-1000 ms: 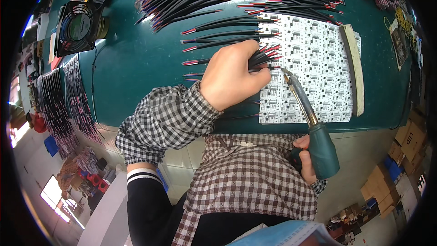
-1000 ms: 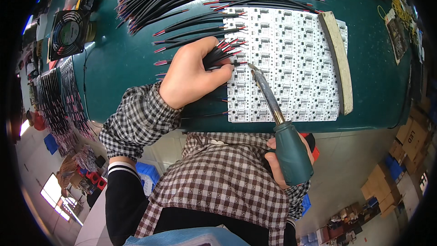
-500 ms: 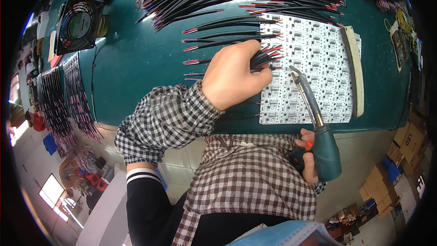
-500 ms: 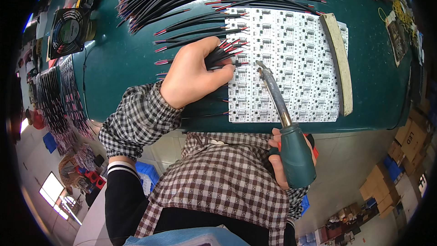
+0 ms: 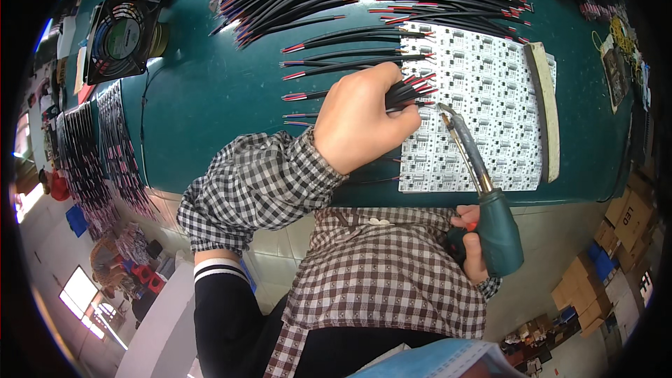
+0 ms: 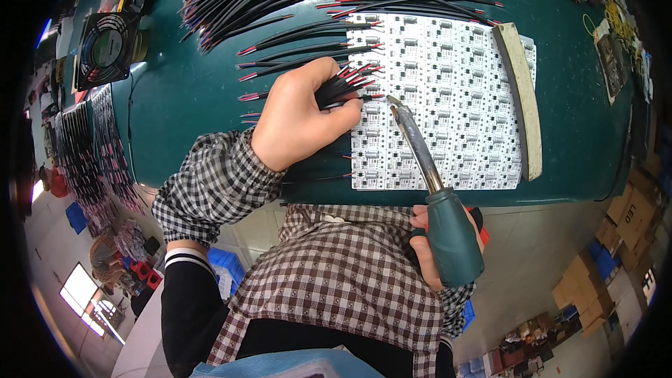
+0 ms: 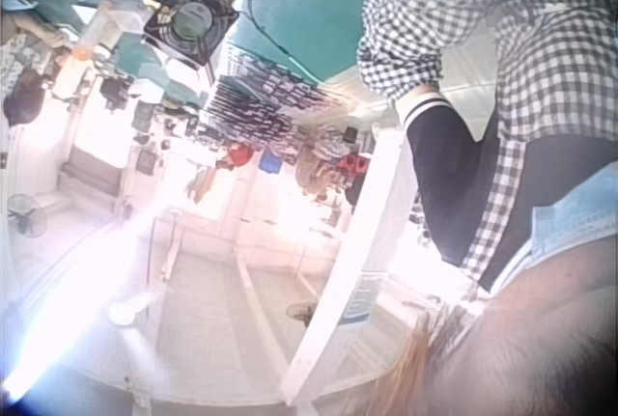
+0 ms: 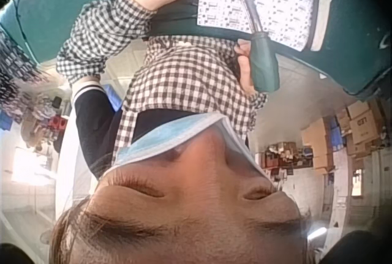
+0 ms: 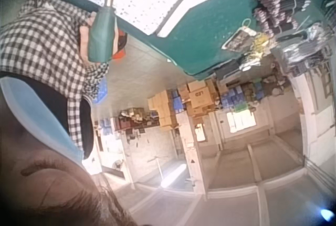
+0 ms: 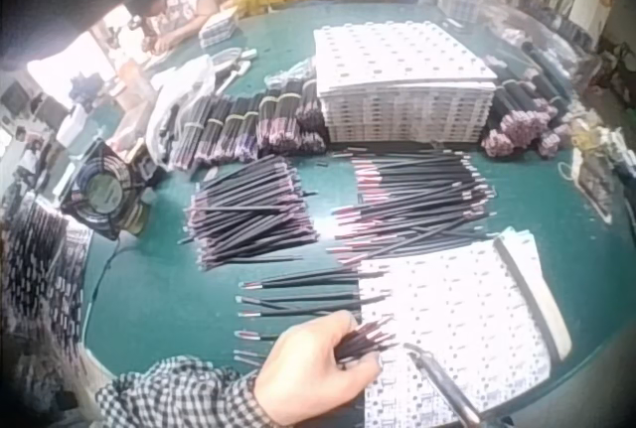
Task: The person solders wires onto a grid of LED circuit boards at an assembly station using a soldering iron.
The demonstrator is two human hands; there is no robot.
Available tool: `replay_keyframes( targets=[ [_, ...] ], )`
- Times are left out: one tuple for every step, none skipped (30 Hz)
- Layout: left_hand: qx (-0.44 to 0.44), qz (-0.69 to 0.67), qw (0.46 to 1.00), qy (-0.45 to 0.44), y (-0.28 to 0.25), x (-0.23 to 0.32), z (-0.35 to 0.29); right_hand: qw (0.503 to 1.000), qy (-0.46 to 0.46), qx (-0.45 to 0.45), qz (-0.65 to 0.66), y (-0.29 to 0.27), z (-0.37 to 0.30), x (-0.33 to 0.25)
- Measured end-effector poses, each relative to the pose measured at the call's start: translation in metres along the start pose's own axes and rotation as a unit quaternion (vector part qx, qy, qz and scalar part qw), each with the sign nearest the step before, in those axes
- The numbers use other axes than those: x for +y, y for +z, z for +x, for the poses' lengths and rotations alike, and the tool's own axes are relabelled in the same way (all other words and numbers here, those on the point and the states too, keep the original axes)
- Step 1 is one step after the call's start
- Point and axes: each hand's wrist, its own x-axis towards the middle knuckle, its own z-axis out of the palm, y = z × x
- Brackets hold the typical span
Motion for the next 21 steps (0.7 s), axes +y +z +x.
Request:
replay_keyframes(
  targets=[
    [0.002, -0.001, 1.000, 0.000, 0.000, 0.000, 0.000, 1.000, -0.001, -0.002, -0.002, 0.000, 0.000, 0.000],
    [0.002, -0.001, 1.000, 0.000, 0.001, 0.001, 0.000, 1.000, -0.002, -0.003, -0.003, 0.000, 0.000, 0.001],
    [0.008, -0.003, 1.000, 0.003, 0.001, 0.001, -0.001, 1.000, -0.001, -0.004, -0.003, -0.001, 0.000, 0.000],
    [0.014, -0.005, 1.000, 0.006, 0.001, 0.001, -0.001, 1.000, 0.006, -0.008, -0.006, -0.001, 0.001, 0.000],
    [0.014, -0.004, 1.000, 0.006, 0.001, 0.001, -0.001, 1.000, 0.014, -0.012, -0.008, -0.002, 0.001, -0.001],
    [0.015, -0.005, 1.000, 0.008, 0.001, 0.001, -0.001, 1.000, 0.014, -0.012, -0.008, -0.002, 0.001, 0.000],
    [0.017, -0.006, 1.000, 0.009, 0.002, 0.000, -0.001, 1.000, 0.007, -0.015, -0.013, -0.001, 0.001, 0.001],
    [0.016, -0.006, 1.000, 0.009, 0.002, 0.000, -0.002, 1.000, 0.000, -0.018, -0.017, -0.001, 0.002, 0.002],
    [0.020, -0.006, 1.000, 0.012, 0.003, -0.001, -0.002, 1.000, 0.001, -0.018, -0.017, -0.002, 0.001, 0.002],
    [0.023, -0.007, 1.000, 0.015, 0.003, -0.001, -0.002, 1.000, 0.004, -0.017, -0.017, -0.002, 0.001, 0.003],
    [0.023, -0.007, 1.000, 0.015, 0.003, -0.001, -0.002, 1.000, 0.008, -0.016, -0.017, -0.002, 0.000, 0.004],
    [0.024, -0.009, 1.000, 0.016, 0.003, 0.000, -0.002, 1.000, 0.008, -0.016, -0.016, -0.002, 0.001, 0.003],
    [0.025, -0.011, 0.999, 0.018, 0.004, 0.000, -0.002, 1.000, 0.009, -0.016, -0.023, -0.002, 0.001, 0.002],
    [0.025, -0.011, 0.999, 0.018, 0.005, 0.000, -0.002, 0.999, 0.010, -0.016, -0.029, -0.001, 0.001, 0.002],
    [0.029, -0.014, 0.999, 0.016, 0.005, -0.001, -0.002, 0.999, 0.010, -0.017, -0.029, -0.003, 0.000, 0.004],
    [0.032, -0.017, 0.999, 0.014, 0.005, -0.001, -0.003, 0.998, -0.008, -0.030, -0.051, -0.007, -0.002, 0.010],
    [0.033, -0.017, 0.999, 0.013, 0.004, -0.001, -0.003, 0.996, -0.025, -0.044, -0.072, -0.009, -0.003, 0.013],
    [0.031, -0.016, 0.999, 0.014, 0.005, -0.001, -0.003, 0.996, -0.025, -0.043, -0.072, -0.008, -0.004, 0.014],
    [0.030, -0.014, 0.999, 0.014, 0.005, 0.000, -0.003, 0.997, -0.032, -0.035, -0.054, -0.007, -0.004, 0.015],
    [0.029, -0.015, 0.999, 0.015, 0.005, 0.000, -0.002, 0.998, -0.039, -0.028, -0.035, -0.005, -0.005, 0.015],
    [0.029, -0.012, 0.999, 0.015, 0.005, -0.001, -0.003, 0.998, -0.039, -0.029, -0.034, -0.003, -0.003, 0.013]
  ],
)
